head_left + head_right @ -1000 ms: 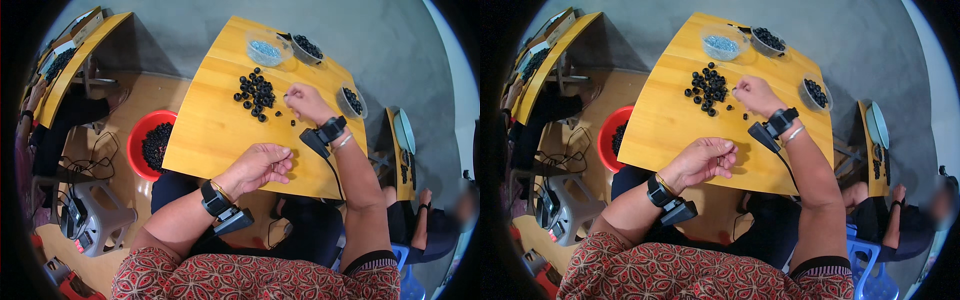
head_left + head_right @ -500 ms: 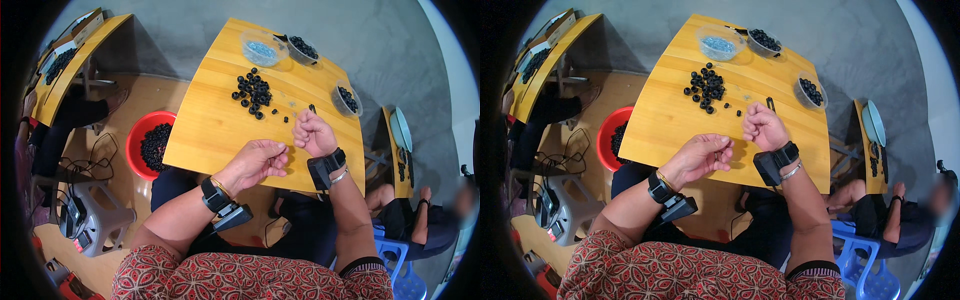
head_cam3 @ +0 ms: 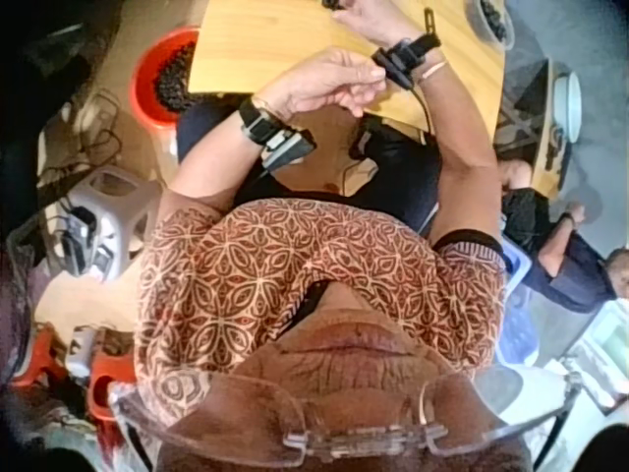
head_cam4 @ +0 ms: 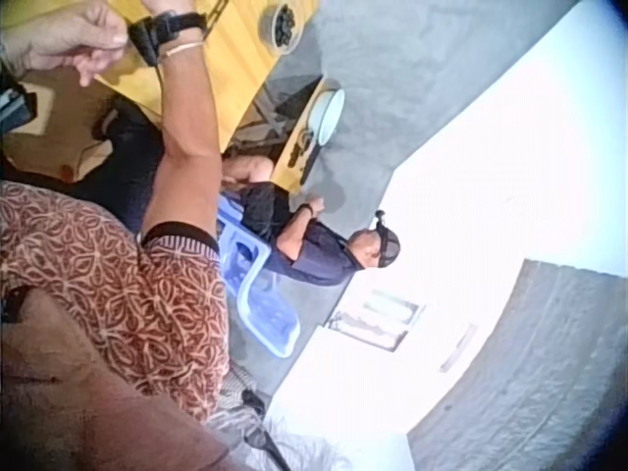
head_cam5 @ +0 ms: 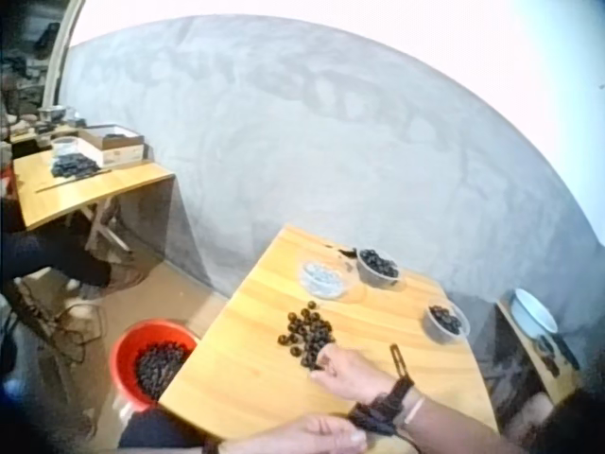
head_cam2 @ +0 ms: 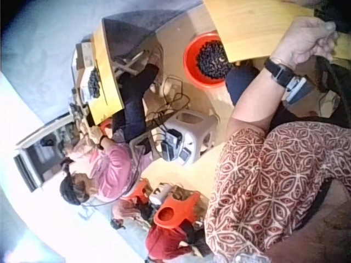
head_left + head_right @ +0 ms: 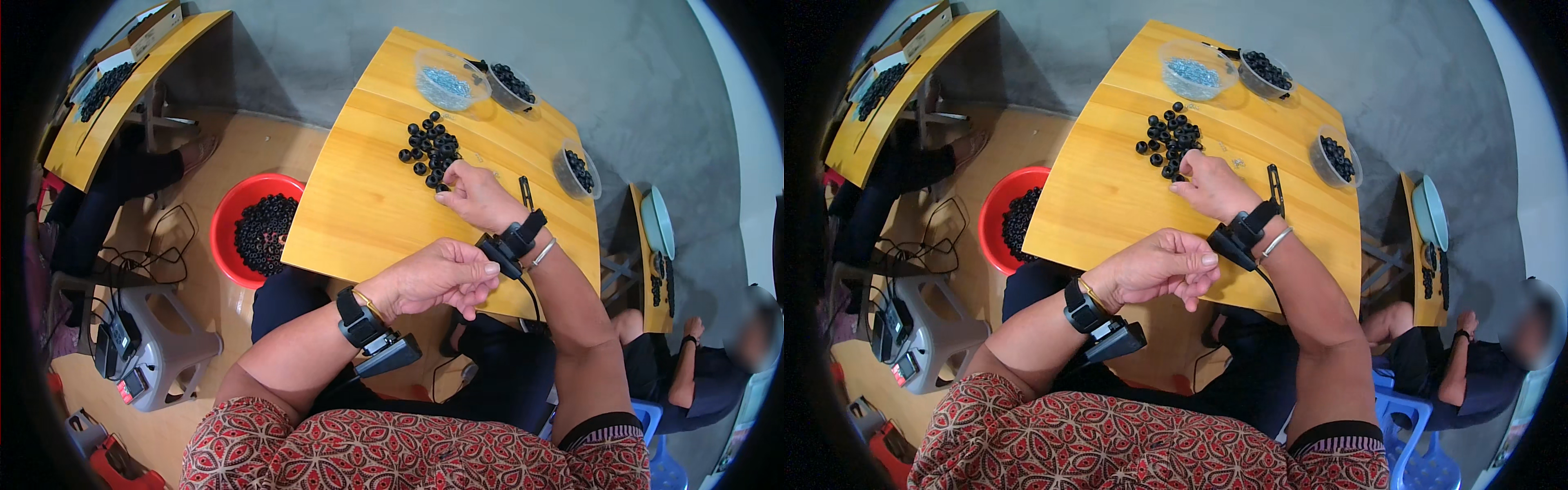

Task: Assembling small black plastic manufacturing parts by hand.

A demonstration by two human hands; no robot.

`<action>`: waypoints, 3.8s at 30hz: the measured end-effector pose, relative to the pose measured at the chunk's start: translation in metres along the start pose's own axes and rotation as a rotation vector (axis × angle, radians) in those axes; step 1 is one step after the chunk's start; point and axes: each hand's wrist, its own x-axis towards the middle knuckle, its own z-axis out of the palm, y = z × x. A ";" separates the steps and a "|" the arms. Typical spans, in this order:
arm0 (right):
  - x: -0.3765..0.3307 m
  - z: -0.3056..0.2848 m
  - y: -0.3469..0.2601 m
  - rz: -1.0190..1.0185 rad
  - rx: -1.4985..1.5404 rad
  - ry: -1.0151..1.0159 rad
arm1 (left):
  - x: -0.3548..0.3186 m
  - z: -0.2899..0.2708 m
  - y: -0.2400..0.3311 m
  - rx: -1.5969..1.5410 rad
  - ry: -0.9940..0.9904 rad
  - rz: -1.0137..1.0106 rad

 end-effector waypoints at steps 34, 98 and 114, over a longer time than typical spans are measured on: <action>-0.124 -0.029 0.012 -0.048 0.720 0.311 | 0.039 0.009 -0.015 -0.202 0.129 0.248; -0.060 -0.055 0.073 0.014 0.003 0.211 | 0.030 -0.001 -0.012 -0.242 0.280 0.166; -0.036 -0.063 0.065 0.141 -0.063 0.128 | 0.025 -0.011 -0.012 -0.291 0.215 0.177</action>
